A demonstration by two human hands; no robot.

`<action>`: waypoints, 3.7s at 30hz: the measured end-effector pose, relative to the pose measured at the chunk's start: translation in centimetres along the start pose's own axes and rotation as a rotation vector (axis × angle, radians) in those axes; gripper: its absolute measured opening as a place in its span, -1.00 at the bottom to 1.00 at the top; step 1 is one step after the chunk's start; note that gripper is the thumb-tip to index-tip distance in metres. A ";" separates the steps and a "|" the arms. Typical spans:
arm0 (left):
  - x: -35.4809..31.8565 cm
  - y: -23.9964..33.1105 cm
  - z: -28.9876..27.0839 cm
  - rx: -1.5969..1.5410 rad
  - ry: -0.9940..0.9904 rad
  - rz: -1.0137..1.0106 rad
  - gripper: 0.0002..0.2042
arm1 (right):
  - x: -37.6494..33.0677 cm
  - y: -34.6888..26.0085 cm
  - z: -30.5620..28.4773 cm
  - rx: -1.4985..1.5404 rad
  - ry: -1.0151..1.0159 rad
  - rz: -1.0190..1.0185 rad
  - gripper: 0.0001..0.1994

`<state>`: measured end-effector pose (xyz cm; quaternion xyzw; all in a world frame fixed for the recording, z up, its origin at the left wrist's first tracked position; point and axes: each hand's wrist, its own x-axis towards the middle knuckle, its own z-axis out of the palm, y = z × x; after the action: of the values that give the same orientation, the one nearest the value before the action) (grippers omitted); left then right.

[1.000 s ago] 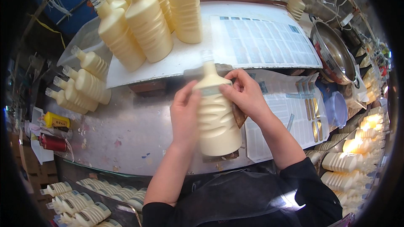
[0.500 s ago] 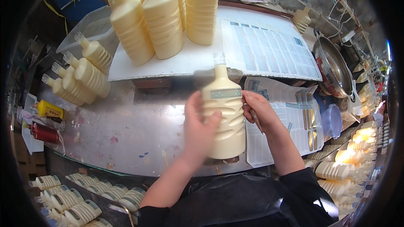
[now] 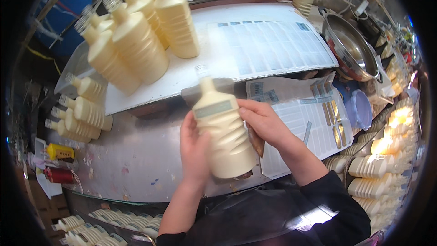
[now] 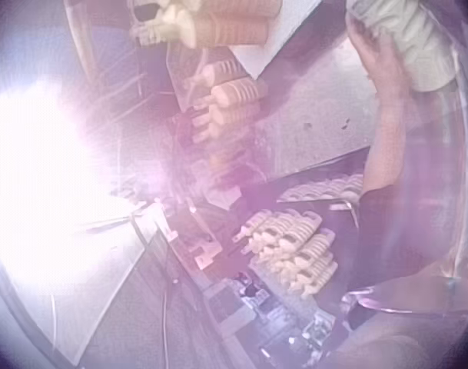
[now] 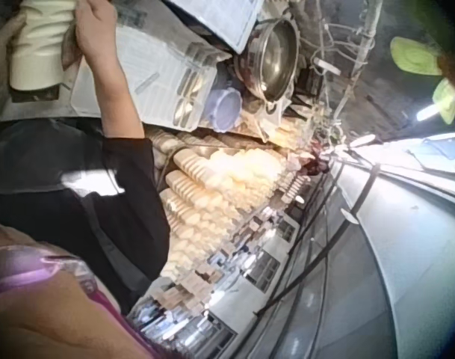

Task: The person repeatedly picks up cream-colored plastic bottles, applies rectangular labels to their sides, and places them back on a metal workbench. The process is repeated for multiple bottles in a consistent sequence.

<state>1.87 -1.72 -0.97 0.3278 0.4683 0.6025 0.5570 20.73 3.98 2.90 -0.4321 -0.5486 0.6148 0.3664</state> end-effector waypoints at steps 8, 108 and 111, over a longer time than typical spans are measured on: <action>0.0 -0.1 0.7 -0.094 0.009 0.004 -0.40 | 0.3 1.3 -0.6 -0.055 -0.009 -0.055 -0.63; 2.8 1.0 1.7 -0.020 0.058 -0.064 -0.65 | 5.0 -2.7 4.0 -0.782 0.336 -0.422 -0.65; 2.9 0.7 1.3 -0.052 0.049 -0.090 -0.65 | 4.9 -0.5 0.7 -0.704 0.394 -0.485 -0.66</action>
<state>2.37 1.44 -0.21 0.2769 0.4801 0.5969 0.5802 18.31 8.34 2.75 -0.4980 -0.7288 0.1946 0.4278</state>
